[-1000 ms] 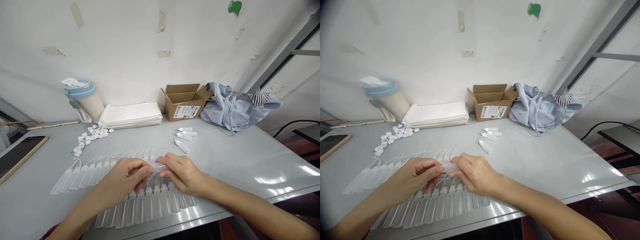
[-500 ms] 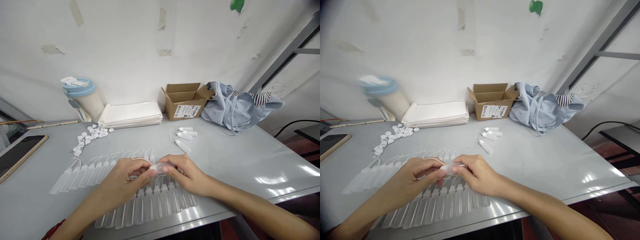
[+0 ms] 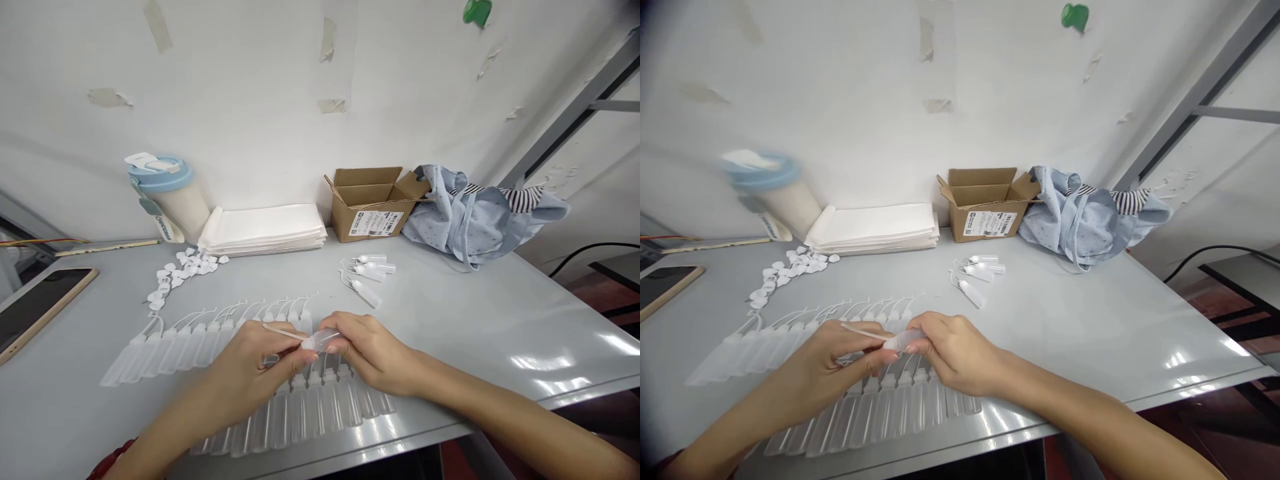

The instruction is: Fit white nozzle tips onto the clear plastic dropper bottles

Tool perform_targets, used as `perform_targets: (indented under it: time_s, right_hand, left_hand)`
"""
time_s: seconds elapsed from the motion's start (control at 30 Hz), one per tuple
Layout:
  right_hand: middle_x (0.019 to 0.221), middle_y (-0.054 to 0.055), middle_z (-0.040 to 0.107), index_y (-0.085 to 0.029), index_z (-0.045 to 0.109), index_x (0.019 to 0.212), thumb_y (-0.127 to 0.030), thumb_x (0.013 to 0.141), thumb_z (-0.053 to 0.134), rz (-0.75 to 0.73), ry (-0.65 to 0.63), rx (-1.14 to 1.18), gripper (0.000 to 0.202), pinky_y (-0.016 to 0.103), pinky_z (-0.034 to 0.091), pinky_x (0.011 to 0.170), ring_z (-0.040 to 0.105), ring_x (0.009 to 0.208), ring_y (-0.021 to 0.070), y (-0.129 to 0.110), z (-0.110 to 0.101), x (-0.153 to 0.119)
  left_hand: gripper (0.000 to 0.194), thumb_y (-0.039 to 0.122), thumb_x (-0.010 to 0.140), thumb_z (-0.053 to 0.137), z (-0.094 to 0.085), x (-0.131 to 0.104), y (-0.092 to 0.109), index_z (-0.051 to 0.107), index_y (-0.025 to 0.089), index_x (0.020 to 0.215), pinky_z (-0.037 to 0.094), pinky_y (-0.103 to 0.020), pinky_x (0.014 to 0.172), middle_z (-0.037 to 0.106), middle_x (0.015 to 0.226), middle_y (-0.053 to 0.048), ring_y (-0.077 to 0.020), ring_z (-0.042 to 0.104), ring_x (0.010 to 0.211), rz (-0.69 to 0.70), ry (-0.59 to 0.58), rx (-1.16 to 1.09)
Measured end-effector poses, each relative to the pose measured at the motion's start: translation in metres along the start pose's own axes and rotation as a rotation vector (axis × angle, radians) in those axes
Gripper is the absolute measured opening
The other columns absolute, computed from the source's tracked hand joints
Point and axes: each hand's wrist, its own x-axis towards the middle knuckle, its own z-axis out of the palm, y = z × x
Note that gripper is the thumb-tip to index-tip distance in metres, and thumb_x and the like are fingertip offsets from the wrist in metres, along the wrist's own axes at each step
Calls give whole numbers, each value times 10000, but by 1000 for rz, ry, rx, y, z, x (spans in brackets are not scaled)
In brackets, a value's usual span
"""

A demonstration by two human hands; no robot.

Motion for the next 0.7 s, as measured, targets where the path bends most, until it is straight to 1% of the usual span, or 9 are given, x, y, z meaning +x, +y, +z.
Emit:
perform_targets:
  time_s: [0.1,0.17,0.27,0.33,0.43,0.47,0.53,0.6,0.7]
  right_hand:
    - [839,86,664,-131,562,1017,-343,1000,328,53,-31,6,317,280,460,624,604,681,170,0,0,1]
    - [799,71,661,-129,572,993,-340,995,345,57,-16,21,310,269,450,608,595,653,161,-1,-1,2]
    - [803,64,668,-133,590,955,-334,992,372,45,18,29,299,254,444,604,599,653,150,-3,-3,4]
    - [834,70,681,-137,593,967,-333,992,375,45,35,-4,294,254,450,614,613,670,151,0,-7,5]
    - [911,107,698,-135,573,1030,-338,990,364,111,103,-180,294,292,464,658,643,744,192,13,-18,6]
    - [923,122,701,-129,564,1051,-335,987,361,162,128,-270,296,308,461,665,649,765,213,19,-23,6]
    - [881,135,706,-106,547,1098,-308,982,361,307,180,-458,298,321,434,640,650,732,240,31,-34,8]
    - [848,136,709,-96,535,1124,-295,985,359,453,181,-601,299,311,397,611,650,717,256,41,-45,9]
    - [869,139,713,-120,561,1050,-317,990,363,536,139,-675,285,293,353,586,650,723,259,50,-58,9]
  left_hand:
    - [434,343,963,453,3,0,-4,520,173,570,298,-257,538,428,551,18,-123,395,549,83,62,73]
    - [401,319,962,465,4,0,-6,564,169,604,309,-254,535,476,572,12,-119,401,545,102,90,111]
    - [293,313,941,513,2,0,-7,661,169,733,371,-241,566,609,667,-8,-123,488,590,119,132,123]
    - [241,326,919,547,-2,1,-9,692,188,786,405,-236,599,649,691,-7,-139,540,649,115,193,146]
    - [317,370,911,523,-12,1,-13,672,207,683,397,-224,548,628,620,-1,-159,559,682,10,321,201]
    - [363,390,908,509,-16,1,-14,649,207,628,386,-220,517,621,606,-4,-162,560,677,-46,367,209]
    - [422,436,889,504,-23,-1,-18,611,207,551,375,-216,477,630,622,-13,-166,568,676,-157,461,206]
    - [431,470,862,517,-28,-3,-21,608,213,528,385,-214,470,645,654,-14,-166,577,679,-243,531,193]
    - [404,491,835,530,-33,-6,-24,624,226,545,407,-208,479,658,689,-4,-167,594,700,-320,573,177]
